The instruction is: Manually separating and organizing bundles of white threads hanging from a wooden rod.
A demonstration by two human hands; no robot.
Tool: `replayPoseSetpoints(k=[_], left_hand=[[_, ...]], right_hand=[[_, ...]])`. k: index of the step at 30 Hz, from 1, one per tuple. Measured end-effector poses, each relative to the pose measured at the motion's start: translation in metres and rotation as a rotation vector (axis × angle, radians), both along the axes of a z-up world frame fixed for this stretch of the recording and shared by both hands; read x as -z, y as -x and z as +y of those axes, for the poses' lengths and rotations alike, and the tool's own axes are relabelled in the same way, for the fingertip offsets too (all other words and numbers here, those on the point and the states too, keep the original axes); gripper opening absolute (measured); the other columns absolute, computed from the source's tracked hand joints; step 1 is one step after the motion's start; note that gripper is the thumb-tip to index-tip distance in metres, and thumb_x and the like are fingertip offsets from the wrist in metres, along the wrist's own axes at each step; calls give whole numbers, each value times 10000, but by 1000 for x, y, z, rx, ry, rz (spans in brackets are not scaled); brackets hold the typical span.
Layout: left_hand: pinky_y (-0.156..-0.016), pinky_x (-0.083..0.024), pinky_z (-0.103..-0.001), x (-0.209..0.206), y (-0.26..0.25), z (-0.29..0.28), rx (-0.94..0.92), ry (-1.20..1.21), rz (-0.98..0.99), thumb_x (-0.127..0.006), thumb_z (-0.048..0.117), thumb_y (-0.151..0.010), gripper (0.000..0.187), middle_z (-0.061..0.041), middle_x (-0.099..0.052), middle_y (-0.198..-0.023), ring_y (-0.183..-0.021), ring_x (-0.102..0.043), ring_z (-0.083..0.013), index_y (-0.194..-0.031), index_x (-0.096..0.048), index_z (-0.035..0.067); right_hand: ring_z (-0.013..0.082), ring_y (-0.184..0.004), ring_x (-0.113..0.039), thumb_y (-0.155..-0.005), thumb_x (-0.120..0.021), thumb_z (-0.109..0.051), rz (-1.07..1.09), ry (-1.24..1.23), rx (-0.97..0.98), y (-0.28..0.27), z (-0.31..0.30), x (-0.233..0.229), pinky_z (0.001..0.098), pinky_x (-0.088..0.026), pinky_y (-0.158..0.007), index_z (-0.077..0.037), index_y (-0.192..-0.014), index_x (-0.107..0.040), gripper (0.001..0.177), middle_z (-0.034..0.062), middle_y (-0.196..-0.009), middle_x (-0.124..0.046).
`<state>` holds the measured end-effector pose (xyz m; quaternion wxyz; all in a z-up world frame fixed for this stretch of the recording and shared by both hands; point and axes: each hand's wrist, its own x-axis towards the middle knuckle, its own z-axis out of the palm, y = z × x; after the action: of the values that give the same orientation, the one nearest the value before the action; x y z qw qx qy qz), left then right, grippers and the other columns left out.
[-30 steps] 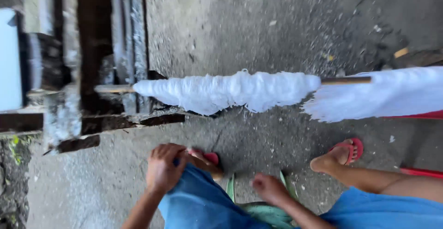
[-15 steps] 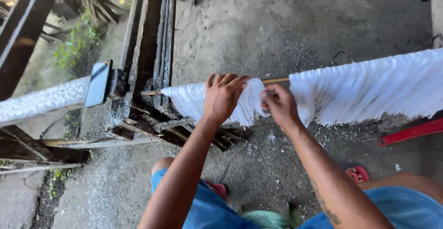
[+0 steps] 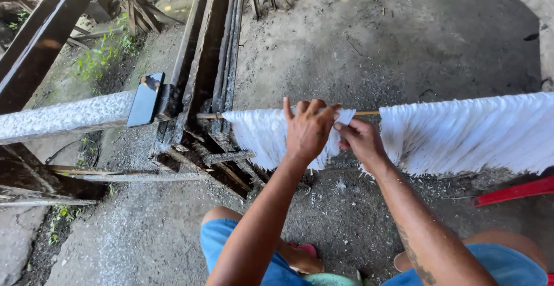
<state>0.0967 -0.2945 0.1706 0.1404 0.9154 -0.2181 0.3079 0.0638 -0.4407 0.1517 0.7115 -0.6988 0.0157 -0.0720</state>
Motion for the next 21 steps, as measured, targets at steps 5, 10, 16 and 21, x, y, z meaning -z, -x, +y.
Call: replayPoseSetpoints(k=[5, 10, 16, 21], left_hand=[[-1193, -162, -703, 2, 1, 18, -30, -75, -7, -559, 403, -1018, 214, 40, -585, -1013, -1051, -569, -202, -1183, -667, 319], [-1178, -178, -715, -12, 9, 9, -54, 24, 28, -555, 436, -968, 216, 19, -534, -928, -1017, -577, -223, -1081, -607, 259], [-1150, -127, -769, -18, 14, -14, -277, 24, 170, -754, 506, -792, 407, -28, -549, -879, -977, -574, -291, -915, -573, 164], [-1172, -147, -725, 6, -1, -5, -220, -64, 143, -719, 208, -813, 298, -13, -509, -911, -994, -569, -273, -1021, -508, 179]], right_hand=[[174, -630, -667, -991, -729, -225, 22, 58, 139, -2, -44, 22, 362, -622, -635, -19, -1084, -743, 227, 114, -772, -643], [147, -645, -597, -1006, -663, -240, -5, -6, 256, -6, -53, 25, 350, -591, -676, 24, -1104, -653, 283, 50, -802, -508], [167, -580, -582, -937, -705, -156, 4, -32, 40, 20, -11, -30, 369, -611, -645, 43, -1071, -654, 245, 86, -694, -533], [180, -576, -621, -983, -703, -260, 11, -231, 143, -9, -60, 27, 434, -621, -750, -36, -1097, -610, 268, 40, -690, -529]])
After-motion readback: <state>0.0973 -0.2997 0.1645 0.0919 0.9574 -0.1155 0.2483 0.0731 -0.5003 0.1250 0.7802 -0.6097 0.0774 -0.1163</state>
